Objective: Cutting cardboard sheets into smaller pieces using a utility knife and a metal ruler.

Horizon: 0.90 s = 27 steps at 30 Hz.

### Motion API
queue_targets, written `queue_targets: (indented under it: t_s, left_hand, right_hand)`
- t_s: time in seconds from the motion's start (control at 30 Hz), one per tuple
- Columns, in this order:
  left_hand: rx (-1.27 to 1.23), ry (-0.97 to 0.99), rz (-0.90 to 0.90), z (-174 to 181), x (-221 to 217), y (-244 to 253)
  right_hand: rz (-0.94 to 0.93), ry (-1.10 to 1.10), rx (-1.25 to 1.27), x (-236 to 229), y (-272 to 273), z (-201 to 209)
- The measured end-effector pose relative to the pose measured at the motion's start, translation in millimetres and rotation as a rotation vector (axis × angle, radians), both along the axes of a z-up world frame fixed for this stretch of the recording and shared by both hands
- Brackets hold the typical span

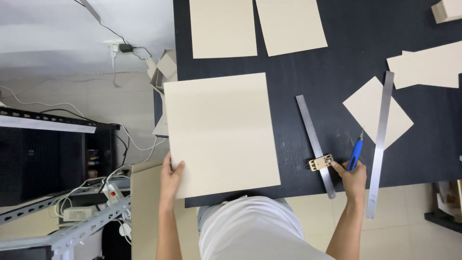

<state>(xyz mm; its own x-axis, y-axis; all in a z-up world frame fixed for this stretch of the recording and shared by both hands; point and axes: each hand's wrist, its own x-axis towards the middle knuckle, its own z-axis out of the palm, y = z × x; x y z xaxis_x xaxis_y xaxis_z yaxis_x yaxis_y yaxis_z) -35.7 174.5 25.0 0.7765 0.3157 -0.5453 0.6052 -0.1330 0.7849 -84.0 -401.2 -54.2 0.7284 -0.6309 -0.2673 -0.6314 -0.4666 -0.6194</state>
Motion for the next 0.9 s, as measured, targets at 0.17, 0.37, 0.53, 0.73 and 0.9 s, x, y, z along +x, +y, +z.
queue_targets:
  t_s: [0.17,0.37,0.53,0.73,0.9]
  left_hand:
    - [-0.024,0.059,-0.078,30.4,6.8,-27.6]
    - [0.009,0.145,-0.205,23.7,5.8,-24.3]
    - [0.063,0.107,-0.301,25.9,7.7,-22.1]
    - [0.387,0.143,-0.471,3.2,-2.1,-25.8]
    - [0.264,-0.267,-0.619,-36.2,9.1,-105.9]
  right_hand:
    - [-0.139,-0.208,0.337,19.9,57.2,45.3]
    - [0.207,0.139,0.066,38.4,106.6,86.7]
    - [0.131,0.129,0.219,40.1,104.5,84.2]
    - [-0.065,-0.112,0.544,32.3,107.9,133.9]
    - [-0.097,-0.234,0.701,59.8,169.5,136.1]
